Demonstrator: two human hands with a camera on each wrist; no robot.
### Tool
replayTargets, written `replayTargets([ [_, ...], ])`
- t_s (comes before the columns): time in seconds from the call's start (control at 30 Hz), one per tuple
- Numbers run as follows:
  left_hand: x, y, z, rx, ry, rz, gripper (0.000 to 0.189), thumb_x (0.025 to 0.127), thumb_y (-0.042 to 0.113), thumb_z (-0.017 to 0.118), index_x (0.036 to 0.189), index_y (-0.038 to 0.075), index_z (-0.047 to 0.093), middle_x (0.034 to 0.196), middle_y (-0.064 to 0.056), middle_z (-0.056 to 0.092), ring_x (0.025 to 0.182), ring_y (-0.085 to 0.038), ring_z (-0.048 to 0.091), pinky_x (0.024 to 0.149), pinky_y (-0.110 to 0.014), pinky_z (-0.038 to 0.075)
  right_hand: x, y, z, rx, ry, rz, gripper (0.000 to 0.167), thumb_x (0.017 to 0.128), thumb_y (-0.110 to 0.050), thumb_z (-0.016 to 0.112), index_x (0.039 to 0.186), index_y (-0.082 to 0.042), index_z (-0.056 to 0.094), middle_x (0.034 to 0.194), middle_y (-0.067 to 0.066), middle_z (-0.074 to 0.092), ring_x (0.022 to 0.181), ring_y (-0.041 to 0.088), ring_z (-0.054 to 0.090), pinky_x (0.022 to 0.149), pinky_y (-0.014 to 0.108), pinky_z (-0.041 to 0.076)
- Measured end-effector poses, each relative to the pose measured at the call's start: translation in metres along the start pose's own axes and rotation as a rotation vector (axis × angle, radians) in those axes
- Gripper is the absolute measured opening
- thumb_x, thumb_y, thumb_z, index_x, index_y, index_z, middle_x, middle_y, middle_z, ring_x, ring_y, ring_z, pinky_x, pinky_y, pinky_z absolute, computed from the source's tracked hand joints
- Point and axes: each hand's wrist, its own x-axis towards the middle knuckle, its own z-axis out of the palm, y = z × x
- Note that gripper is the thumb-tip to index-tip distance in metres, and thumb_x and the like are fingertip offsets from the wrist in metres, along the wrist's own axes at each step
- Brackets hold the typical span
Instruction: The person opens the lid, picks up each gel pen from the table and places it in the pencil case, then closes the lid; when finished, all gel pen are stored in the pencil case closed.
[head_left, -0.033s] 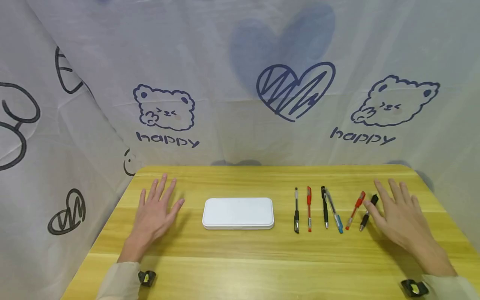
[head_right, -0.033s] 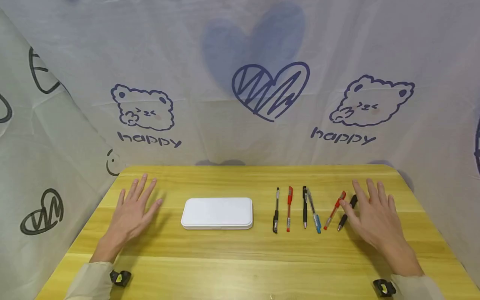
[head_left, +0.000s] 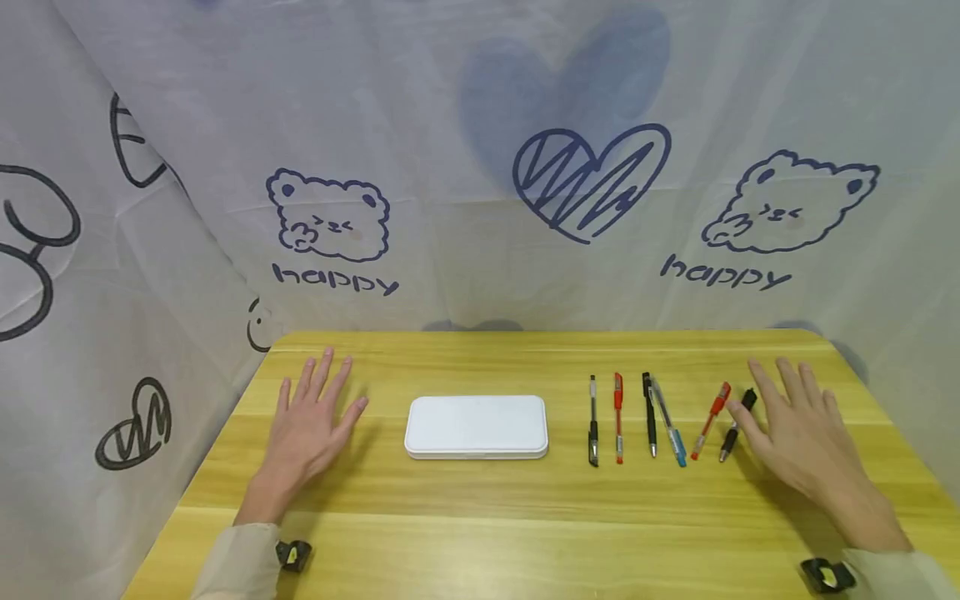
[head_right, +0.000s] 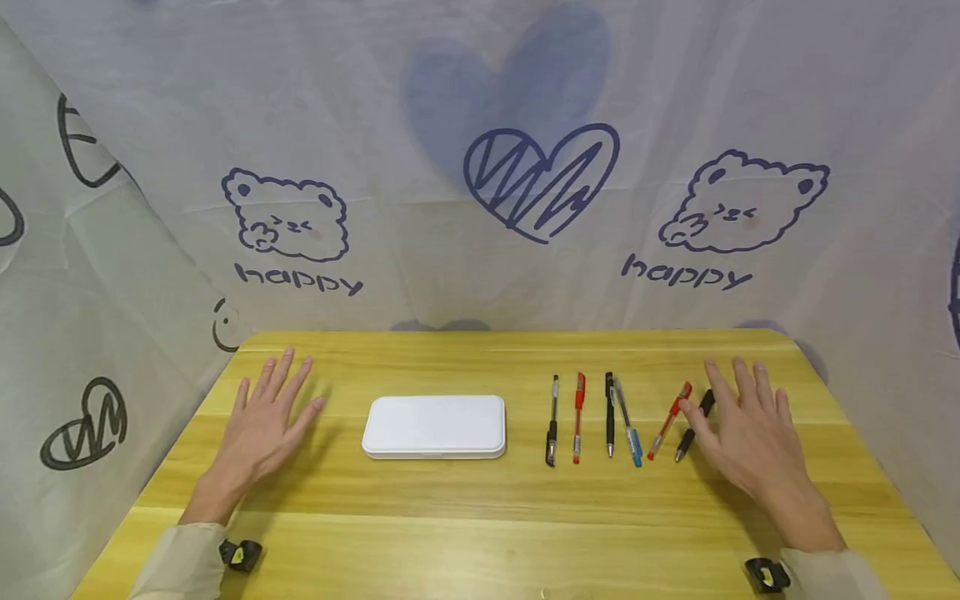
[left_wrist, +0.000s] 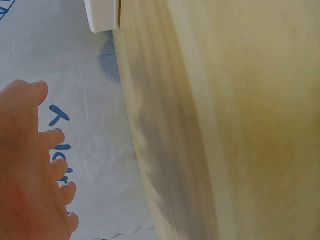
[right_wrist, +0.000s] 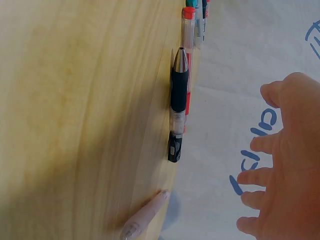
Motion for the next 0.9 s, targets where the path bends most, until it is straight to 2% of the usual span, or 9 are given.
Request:
replayTargets([
  [0.33,0.004,-0.008,0.003,-0.018,-0.020,-0.024,0.075,0.106,0.061,0.032,0.164,0.014,0.022,0.171,-0.016,0.010,0.155,-0.043,0.006,0.121,-0.066,-0.001,0.001,-0.003,0.005,-0.017,-0.009,-0.025,0.075,0.108,-0.047,0.039,0.164,-0.006,0.013,0.163,0.036,0.009,0.149,0.058,0.001,0.111,0.081,0.007],
  [0.57,0.005,-0.006,0.003,-0.008,-0.014,-0.032,0.073,0.107,0.058,0.033,0.163,0.013,0.026,0.170,-0.018,0.012,0.154,-0.045,0.009,0.121,-0.068,0.003,0.000,-0.006,0.004,-0.019,-0.007,-0.031,0.074,0.108,-0.046,0.039,0.164,-0.005,0.012,0.163,0.036,0.008,0.149,0.058,0.000,0.111,0.081,0.005],
  [0.9,0.004,-0.005,-0.003,-0.010,0.012,-0.050,0.072,0.107,0.058,0.030,0.163,0.012,0.028,0.170,-0.019,0.013,0.153,-0.047,0.013,0.121,-0.069,0.005,0.003,-0.017,0.009,-0.011,0.007,-0.027,0.074,0.107,-0.047,0.042,0.162,-0.003,0.021,0.162,0.036,0.015,0.148,0.059,0.010,0.110,0.082,0.011],
])
